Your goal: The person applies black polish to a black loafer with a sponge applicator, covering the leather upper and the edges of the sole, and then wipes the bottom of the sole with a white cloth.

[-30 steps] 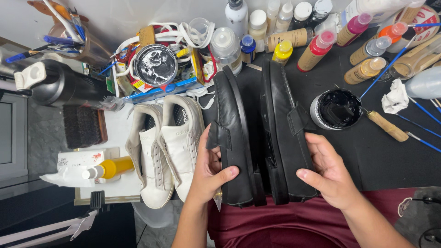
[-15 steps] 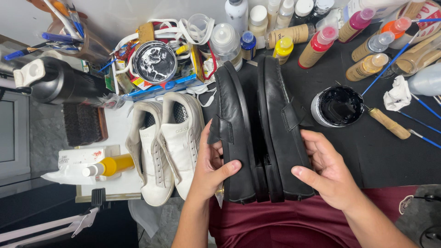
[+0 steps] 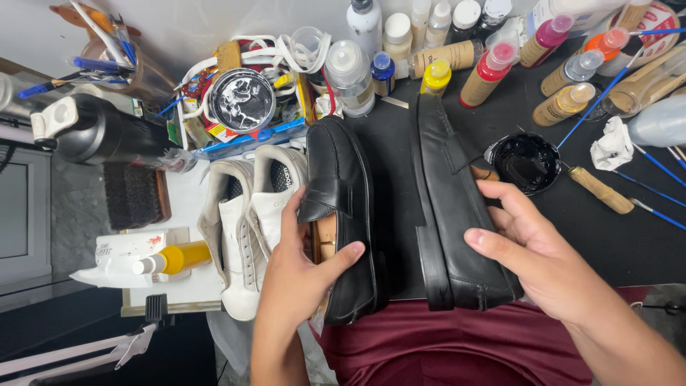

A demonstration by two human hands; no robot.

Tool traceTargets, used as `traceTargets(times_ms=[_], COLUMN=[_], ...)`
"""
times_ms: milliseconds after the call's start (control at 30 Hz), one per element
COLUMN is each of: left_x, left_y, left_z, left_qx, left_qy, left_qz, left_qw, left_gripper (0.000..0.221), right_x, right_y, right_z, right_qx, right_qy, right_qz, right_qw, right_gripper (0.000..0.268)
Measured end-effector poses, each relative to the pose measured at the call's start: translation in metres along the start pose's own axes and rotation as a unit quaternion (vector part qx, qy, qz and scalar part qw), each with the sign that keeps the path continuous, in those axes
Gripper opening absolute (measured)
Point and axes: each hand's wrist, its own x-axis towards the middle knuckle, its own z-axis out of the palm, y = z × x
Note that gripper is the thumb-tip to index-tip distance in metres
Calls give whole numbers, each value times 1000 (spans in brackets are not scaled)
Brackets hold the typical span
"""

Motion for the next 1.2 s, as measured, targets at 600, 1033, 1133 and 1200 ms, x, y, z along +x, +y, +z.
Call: traceTargets(times_ms=[600, 1033, 1133, 1200], left_x=[4, 15, 15, 14], left_y=[32, 11, 11, 11], left_z=[35, 50, 53, 55], left_qx=[390, 384, 381, 377], left_qy=[66, 60, 60, 57], left_qz=[-37, -60, -64, -66], left_qw=[918, 919, 920, 922], left_gripper=[118, 119, 120, 121], right_x=[-14, -6, -4, -3], right_y=[-31, -10, -6, -2], right_z=[20, 49, 55, 59], right_qx=[-389, -658, -681, -691], right_qy=[69, 137, 136, 135], right_qz=[-56, -99, -85, -83], right_qw=[917, 734, 714, 706], right_gripper=[65, 73, 71, 70])
